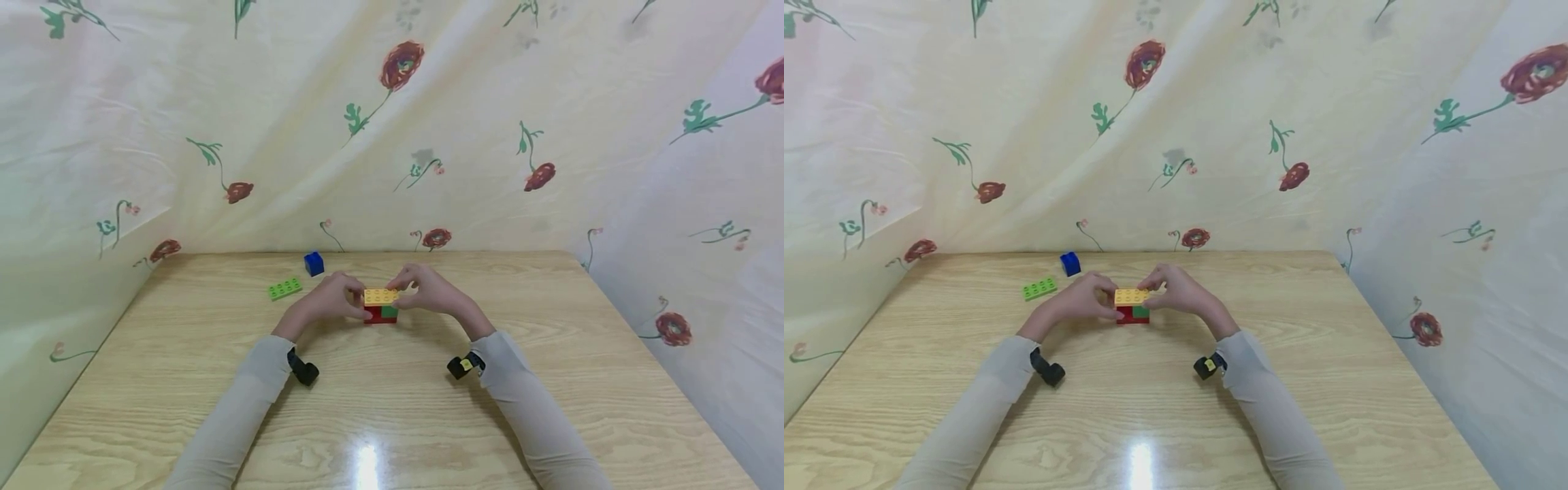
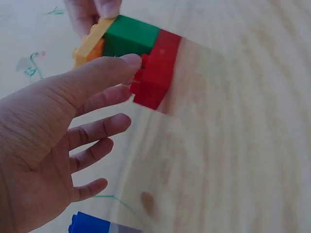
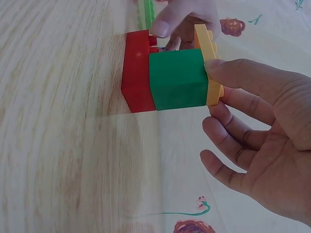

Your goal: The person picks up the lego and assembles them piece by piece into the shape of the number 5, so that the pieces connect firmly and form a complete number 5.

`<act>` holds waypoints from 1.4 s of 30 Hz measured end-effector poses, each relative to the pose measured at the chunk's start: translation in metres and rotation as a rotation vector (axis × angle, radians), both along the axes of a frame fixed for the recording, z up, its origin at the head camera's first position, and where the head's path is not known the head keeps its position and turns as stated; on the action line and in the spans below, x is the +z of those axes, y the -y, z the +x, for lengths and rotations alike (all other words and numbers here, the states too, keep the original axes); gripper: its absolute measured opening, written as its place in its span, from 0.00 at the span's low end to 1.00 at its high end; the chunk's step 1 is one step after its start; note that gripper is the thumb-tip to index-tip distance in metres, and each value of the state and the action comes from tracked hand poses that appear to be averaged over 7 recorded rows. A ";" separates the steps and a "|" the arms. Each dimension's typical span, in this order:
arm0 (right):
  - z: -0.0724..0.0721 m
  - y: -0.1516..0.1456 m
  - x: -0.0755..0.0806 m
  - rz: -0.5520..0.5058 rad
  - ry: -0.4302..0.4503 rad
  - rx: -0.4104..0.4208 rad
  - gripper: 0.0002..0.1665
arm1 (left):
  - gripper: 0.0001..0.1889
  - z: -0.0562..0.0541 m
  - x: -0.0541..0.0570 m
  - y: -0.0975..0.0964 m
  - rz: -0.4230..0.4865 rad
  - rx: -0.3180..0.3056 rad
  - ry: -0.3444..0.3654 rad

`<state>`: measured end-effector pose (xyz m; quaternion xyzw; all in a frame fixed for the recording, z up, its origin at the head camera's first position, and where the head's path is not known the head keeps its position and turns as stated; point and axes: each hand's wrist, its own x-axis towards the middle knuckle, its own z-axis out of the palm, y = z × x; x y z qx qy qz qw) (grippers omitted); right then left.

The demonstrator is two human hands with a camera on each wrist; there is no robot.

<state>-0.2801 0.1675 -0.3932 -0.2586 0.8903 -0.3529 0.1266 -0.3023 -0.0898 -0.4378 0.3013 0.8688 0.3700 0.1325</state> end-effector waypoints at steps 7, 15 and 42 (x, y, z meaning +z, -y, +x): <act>0.004 0.000 0.001 0.001 0.007 -0.002 0.18 | 0.14 -0.005 0.002 0.013 0.192 0.117 -0.033; 0.007 -0.002 0.002 -0.014 0.014 0.003 0.19 | 0.16 -0.010 0.002 0.033 0.430 0.406 -0.135; 0.019 -0.003 0.002 -0.045 0.032 0.011 0.19 | 0.36 -0.023 -0.011 0.081 0.263 0.497 0.142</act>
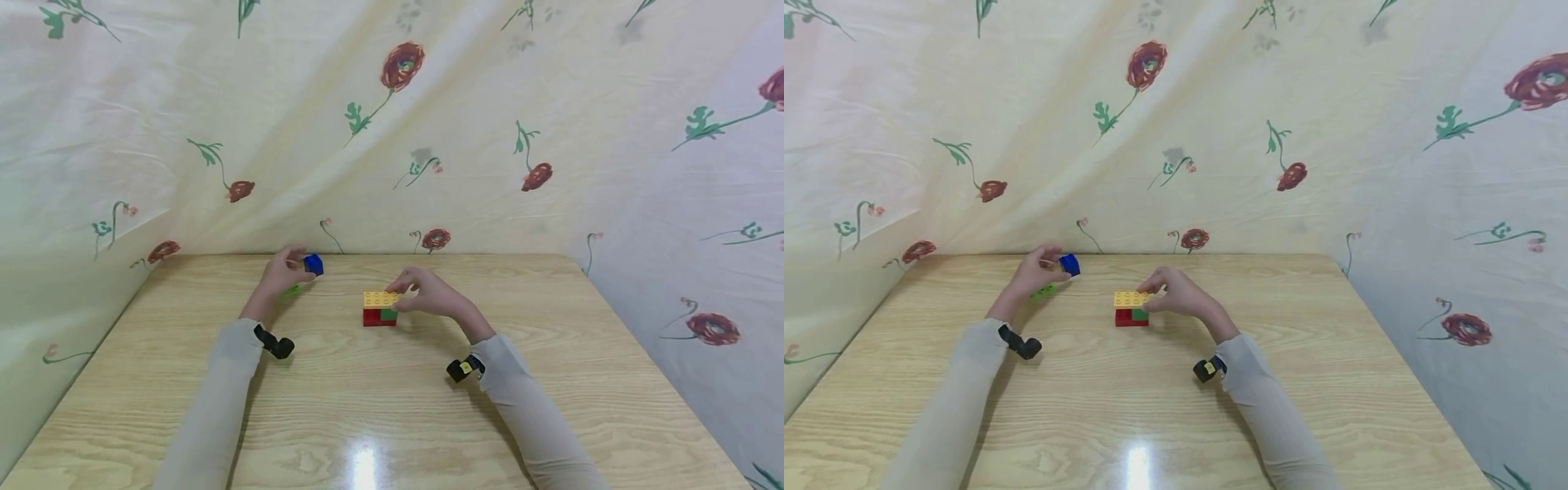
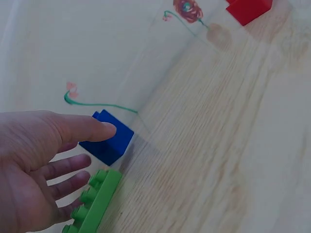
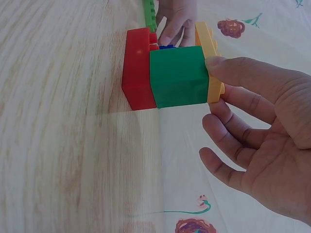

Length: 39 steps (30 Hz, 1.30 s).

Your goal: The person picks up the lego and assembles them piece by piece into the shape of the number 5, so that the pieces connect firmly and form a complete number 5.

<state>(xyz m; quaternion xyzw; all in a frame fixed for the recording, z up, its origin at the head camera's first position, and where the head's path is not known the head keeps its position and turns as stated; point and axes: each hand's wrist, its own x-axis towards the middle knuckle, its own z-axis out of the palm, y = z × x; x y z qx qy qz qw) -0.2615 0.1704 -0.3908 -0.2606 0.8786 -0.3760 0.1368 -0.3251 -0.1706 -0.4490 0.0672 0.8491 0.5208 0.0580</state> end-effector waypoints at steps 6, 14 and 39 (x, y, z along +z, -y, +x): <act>-0.003 -0.001 -0.001 0.004 -0.007 0.004 0.19 | 0.35 -0.005 -0.004 0.006 -0.043 -0.015 0.033; -0.007 -0.003 -0.002 0.010 -0.014 0.019 0.19 | 0.33 -0.007 -0.004 0.008 -0.086 -0.031 0.040; -0.015 -0.007 -0.004 0.014 -0.022 0.039 0.20 | 0.29 -0.012 -0.003 0.005 -0.101 -0.027 0.080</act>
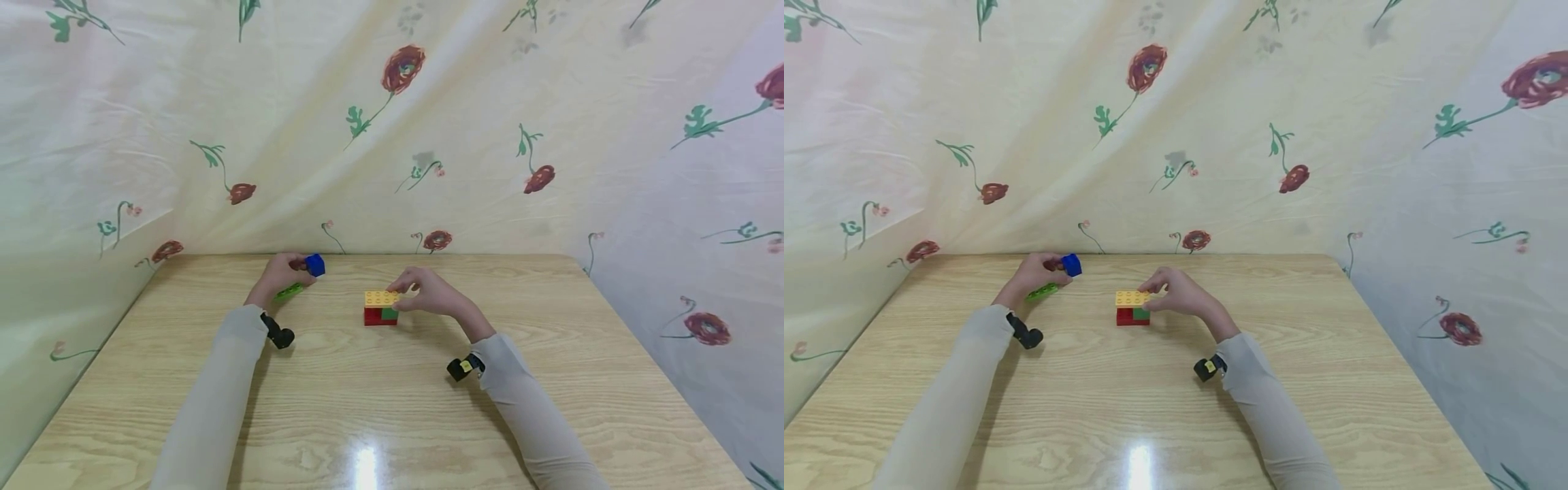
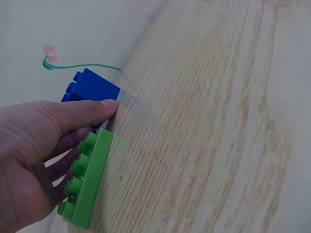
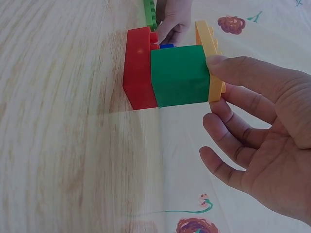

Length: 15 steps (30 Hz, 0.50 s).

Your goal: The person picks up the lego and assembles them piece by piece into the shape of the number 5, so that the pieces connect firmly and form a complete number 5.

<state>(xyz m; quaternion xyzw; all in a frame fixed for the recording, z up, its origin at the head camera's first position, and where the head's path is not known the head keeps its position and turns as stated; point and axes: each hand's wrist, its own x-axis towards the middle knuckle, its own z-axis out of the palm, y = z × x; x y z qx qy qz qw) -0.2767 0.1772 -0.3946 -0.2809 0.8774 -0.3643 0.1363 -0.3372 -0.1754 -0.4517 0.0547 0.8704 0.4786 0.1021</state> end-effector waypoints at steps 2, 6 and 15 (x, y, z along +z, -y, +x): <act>0.000 0.000 0.000 -0.005 0.003 0.002 0.20 | 0.29 -0.001 -0.001 0.000 -0.006 0.002 -0.003; -0.001 -0.001 -0.001 -0.010 0.003 0.003 0.20 | 0.28 -0.001 0.000 0.000 -0.015 0.005 -0.014; -0.002 -0.001 -0.002 -0.016 -0.002 0.004 0.19 | 0.26 -0.001 -0.002 0.001 -0.040 -0.005 -0.037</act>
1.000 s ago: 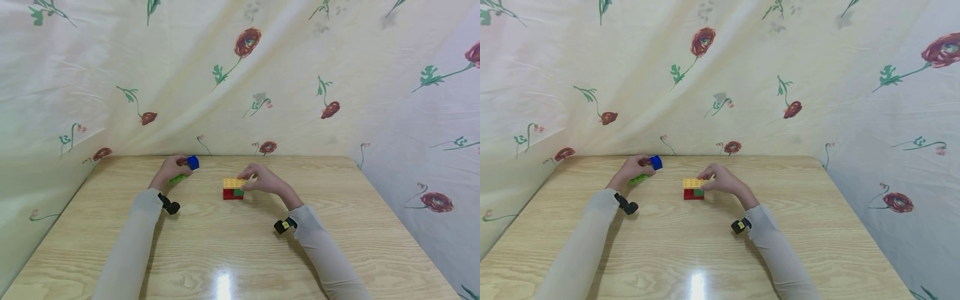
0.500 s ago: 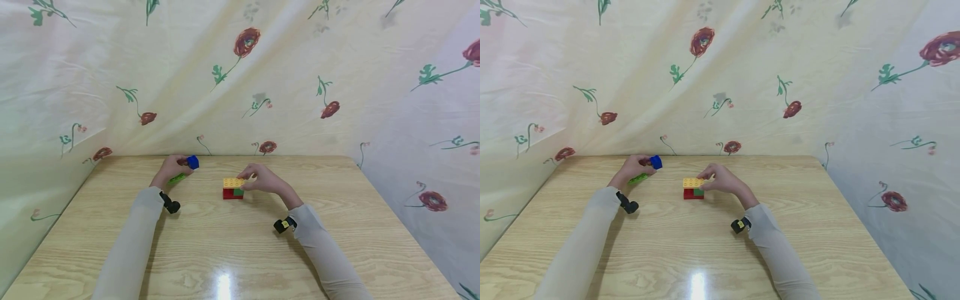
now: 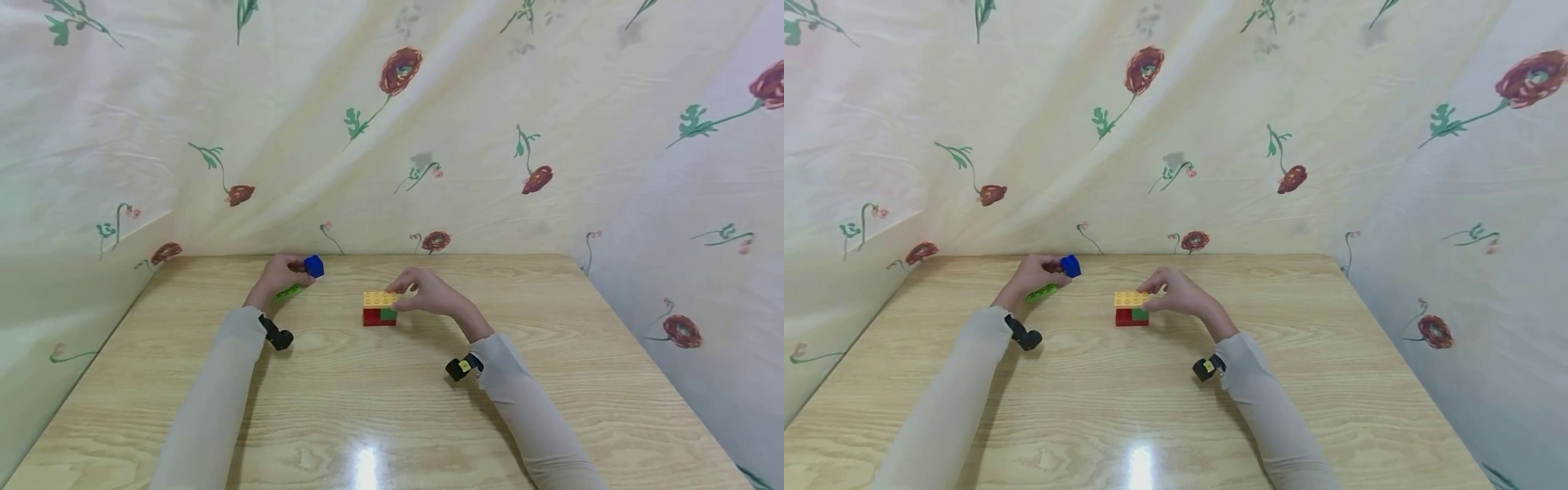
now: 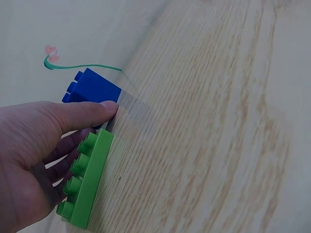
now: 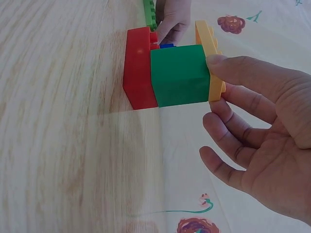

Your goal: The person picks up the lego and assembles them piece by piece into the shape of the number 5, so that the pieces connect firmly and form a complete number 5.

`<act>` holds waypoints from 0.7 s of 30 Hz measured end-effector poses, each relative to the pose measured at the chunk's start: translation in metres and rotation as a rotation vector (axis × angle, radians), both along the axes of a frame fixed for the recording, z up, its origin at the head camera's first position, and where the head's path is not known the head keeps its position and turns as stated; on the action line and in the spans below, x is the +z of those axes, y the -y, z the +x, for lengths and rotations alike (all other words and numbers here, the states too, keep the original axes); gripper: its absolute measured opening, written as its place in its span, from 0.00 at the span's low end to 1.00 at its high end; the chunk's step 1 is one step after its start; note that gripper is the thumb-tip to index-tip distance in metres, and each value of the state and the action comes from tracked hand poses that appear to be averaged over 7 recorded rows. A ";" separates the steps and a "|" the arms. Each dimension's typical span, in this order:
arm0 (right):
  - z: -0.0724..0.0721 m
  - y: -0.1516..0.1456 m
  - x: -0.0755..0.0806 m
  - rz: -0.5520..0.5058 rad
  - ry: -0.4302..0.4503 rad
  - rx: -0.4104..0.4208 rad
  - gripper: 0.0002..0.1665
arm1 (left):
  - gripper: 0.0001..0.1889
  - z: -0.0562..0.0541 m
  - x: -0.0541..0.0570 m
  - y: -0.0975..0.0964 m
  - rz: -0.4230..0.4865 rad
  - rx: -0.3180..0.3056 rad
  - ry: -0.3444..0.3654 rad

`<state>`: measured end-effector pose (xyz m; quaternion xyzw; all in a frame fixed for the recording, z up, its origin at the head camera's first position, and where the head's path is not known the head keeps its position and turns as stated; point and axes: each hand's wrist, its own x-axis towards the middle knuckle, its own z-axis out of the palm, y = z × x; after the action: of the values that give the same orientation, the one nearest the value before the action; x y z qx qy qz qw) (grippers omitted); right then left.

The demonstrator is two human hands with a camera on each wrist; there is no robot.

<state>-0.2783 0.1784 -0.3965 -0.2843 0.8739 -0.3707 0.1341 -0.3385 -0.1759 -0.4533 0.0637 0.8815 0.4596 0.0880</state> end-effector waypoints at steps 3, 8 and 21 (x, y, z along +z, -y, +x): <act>0.001 0.000 0.001 0.000 0.004 -0.004 0.19 | 0.26 0.000 0.000 0.000 -0.001 -0.008 0.000; 0.001 0.001 0.001 0.000 0.009 -0.007 0.19 | 0.27 0.001 0.000 0.002 0.016 -0.008 0.016; 0.001 0.001 0.000 0.005 -0.005 -0.003 0.18 | 0.24 0.004 0.003 0.007 0.004 -0.059 -0.038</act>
<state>-0.2776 0.1778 -0.3963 -0.2834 0.8758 -0.3679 0.1320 -0.3347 -0.1825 -0.4505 0.0985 0.8799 0.4571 0.0845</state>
